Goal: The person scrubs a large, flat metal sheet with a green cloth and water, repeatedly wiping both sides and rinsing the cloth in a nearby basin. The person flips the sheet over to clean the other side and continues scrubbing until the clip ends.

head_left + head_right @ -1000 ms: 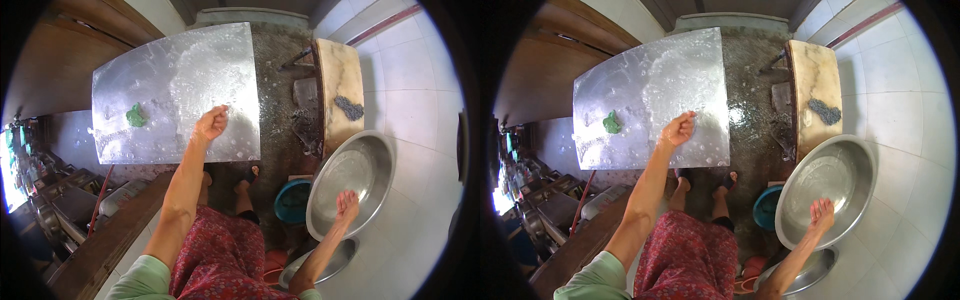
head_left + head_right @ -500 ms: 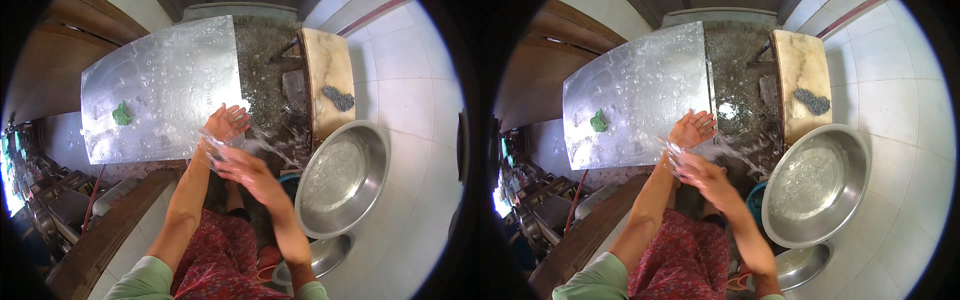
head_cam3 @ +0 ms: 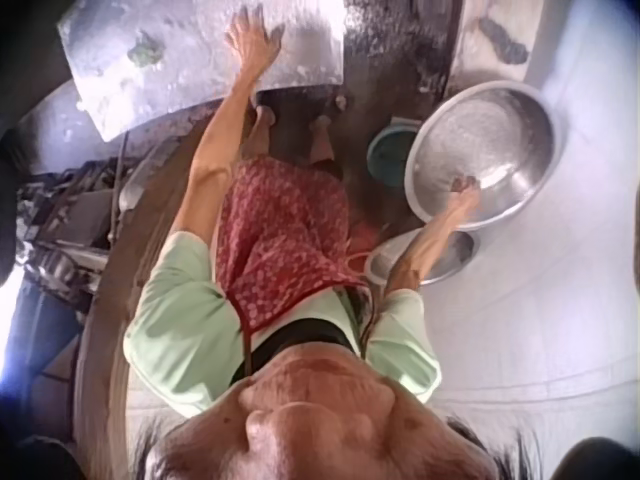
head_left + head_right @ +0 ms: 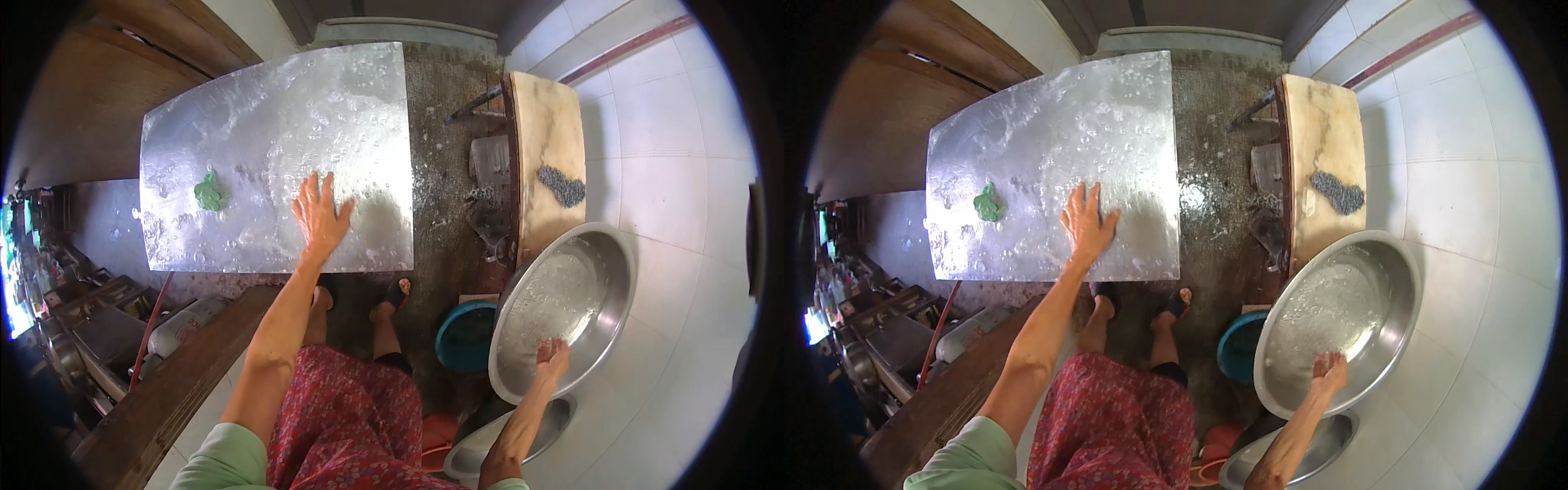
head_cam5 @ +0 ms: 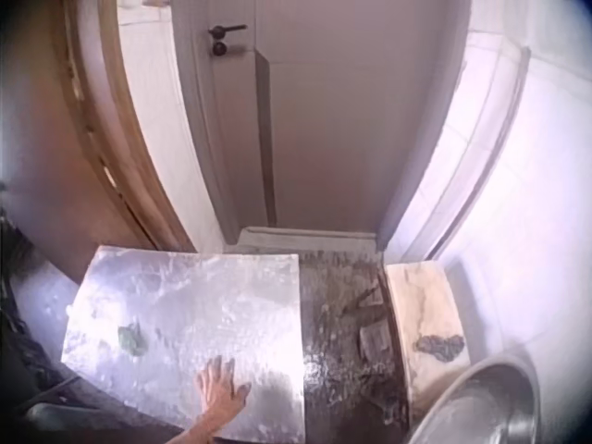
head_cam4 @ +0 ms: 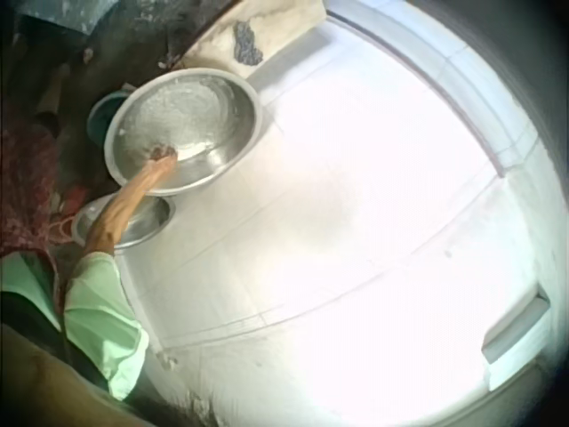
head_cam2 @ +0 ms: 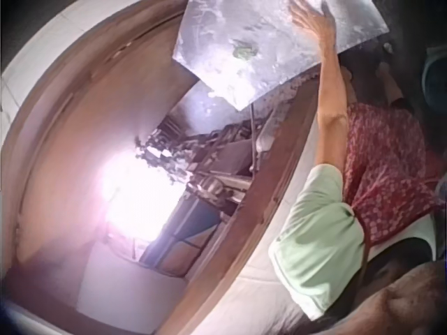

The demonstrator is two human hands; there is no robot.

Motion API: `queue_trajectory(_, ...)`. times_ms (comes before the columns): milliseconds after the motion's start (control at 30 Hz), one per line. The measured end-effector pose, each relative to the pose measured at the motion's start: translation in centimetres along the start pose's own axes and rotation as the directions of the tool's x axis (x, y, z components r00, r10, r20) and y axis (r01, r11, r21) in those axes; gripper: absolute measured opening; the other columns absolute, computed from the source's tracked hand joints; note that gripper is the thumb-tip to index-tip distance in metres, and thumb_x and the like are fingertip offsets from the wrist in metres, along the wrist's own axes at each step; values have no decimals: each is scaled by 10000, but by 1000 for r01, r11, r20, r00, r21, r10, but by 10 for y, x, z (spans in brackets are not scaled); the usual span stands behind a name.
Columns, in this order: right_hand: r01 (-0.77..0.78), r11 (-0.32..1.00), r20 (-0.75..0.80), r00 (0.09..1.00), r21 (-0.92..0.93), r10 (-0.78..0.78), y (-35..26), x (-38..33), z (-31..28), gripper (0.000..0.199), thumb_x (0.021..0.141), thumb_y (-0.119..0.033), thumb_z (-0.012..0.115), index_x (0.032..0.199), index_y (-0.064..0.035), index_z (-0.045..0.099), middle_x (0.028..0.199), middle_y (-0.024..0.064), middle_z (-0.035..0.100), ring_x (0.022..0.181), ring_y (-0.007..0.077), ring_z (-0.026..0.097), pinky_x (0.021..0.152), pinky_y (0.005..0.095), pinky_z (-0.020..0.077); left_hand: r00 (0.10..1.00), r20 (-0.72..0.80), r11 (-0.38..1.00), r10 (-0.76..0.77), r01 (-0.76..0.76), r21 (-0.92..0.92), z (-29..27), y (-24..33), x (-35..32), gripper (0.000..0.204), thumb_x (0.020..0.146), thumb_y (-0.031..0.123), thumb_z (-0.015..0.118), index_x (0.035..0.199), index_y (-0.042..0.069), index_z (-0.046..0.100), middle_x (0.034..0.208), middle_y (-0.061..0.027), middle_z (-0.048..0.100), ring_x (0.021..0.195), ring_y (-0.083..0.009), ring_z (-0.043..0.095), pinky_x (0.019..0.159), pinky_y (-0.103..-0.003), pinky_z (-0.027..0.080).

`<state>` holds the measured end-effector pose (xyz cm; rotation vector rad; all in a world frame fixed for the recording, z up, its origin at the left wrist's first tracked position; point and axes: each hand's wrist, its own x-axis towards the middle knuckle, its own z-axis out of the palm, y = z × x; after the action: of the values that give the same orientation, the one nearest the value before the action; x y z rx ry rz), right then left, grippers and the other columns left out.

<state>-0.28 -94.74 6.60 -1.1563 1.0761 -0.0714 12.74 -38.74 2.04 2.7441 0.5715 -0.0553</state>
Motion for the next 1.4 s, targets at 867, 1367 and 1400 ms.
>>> queue_trajectory(867, -125, 868, 686, 562, -481, 461, 186, -211, 540, 365, 888, -216, 549, 1142, 45, 554, 1093, 157, 615, 940, 235, 621, 807, 348, 534, 839, -425, 938, -341, 272, -215, -79, -255, 43, 366, 672, -53, 586, 1000, 110, 595, 1133, -162, 491, 1028, -338, 464, 847, -431, 404)
queue_trajectory(1367, -133, 947, 678, 668, -294, 305, 142, -227, 562, 206, 811, -40, 623, 980, 79, 628, 671, 26, 543, 468, 63, 395, 411, 224, 321, 778, 152, 37, -609, 219, -975, -97, -194, 70, 212, 880, 49, 538, 1051, -60, 600, 745, -95, 654, 622, -180, 640, 552, -276, 505)
queue_trajectory(1400, -212, 945, 650, 686, -249, 325, 126, -217, 552, 221, 822, -41, 602, 1003, 85, 616, 668, 19, 516, 466, 62, 369, 413, 227, 301, 664, 290, -153, -689, 258, -954, -102, -207, 73, 205, 876, 52, 559, 1034, -73, 596, 755, -102, 651, 624, -176, 637, 554, -301, 506)
